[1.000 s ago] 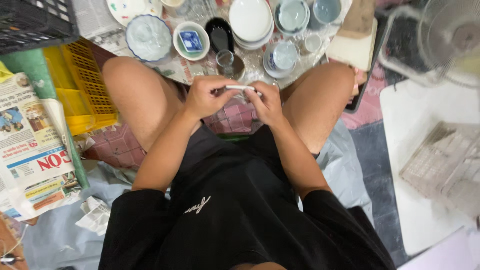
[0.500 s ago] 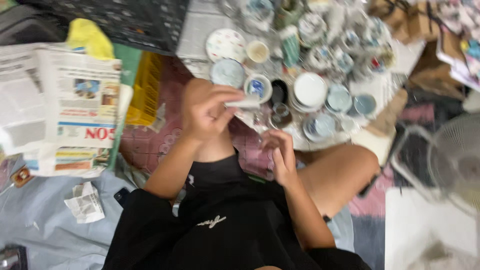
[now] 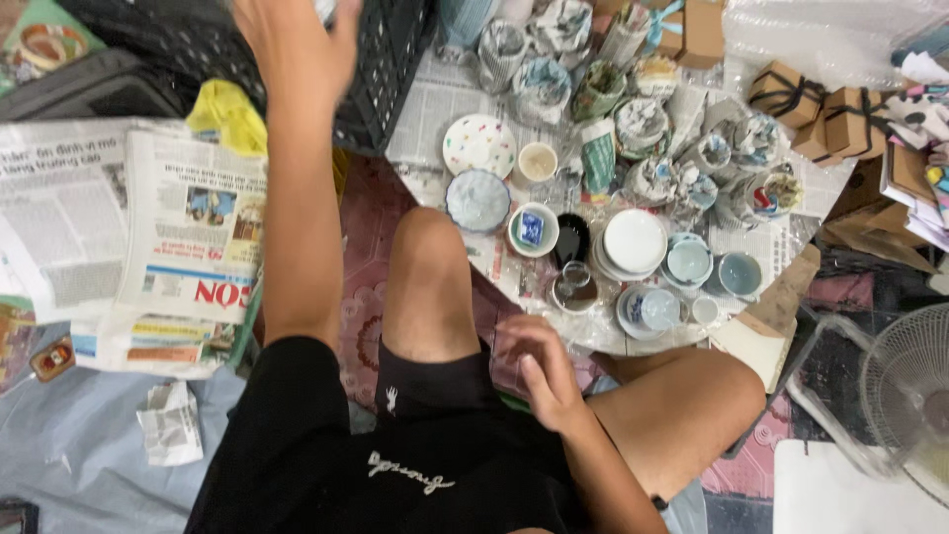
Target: The person sits on the floor and wraps various ceramic dishes, including bowls, plates, and cups, with newspaper. They fold the newspaper around each item and place the wrapped items on a nearby table.
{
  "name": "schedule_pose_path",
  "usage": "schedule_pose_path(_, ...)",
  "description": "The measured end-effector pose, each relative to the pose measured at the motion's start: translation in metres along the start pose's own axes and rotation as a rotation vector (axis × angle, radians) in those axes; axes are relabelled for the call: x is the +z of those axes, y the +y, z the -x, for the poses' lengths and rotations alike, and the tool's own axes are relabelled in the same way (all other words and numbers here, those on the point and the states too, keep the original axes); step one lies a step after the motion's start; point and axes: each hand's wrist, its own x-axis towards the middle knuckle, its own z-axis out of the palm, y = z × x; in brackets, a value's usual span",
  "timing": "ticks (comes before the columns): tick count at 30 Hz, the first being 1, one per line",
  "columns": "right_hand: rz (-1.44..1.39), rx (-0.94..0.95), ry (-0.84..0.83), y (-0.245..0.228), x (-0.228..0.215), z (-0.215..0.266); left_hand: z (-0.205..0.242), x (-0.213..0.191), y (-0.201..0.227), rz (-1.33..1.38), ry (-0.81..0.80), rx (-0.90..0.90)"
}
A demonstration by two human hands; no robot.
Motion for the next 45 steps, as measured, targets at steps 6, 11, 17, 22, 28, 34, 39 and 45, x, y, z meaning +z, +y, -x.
schedule_pose_path(6,0.013,0.029,0.042,0.006,-0.018,-0.001,0.051,-0.016,0.093,0.288,-0.086,0.270)
schedule_pose_path(11,0.015,0.022,0.069,0.009,-0.040,-0.009,0.082,0.013,0.169,0.527,-0.298,0.390)
schedule_pose_path(17,-0.004,-0.009,0.112,0.016,-0.057,-0.006,0.085,0.087,0.218,0.585,-0.492,0.442)
schedule_pose_path(22,-0.012,-0.032,0.153,0.032,-0.070,0.001,0.090,0.188,0.225,0.518,-0.520,0.638)
schedule_pose_path(28,-0.085,0.019,0.228,0.042,-0.085,0.009,0.104,0.300,0.220,0.128,-0.558,1.027)
schedule_pose_path(34,-0.140,0.008,0.245,0.042,-0.096,0.011,0.117,0.363,0.223,-0.075,-0.435,1.243)
schedule_pose_path(39,-0.162,0.011,0.257,0.043,-0.099,0.011,0.114,0.365,0.229,-0.136,-0.430,1.305)
schedule_pose_path(45,-0.140,0.017,0.261,0.046,-0.099,0.013,0.100,0.348,0.231,-0.220,-0.448,1.389)
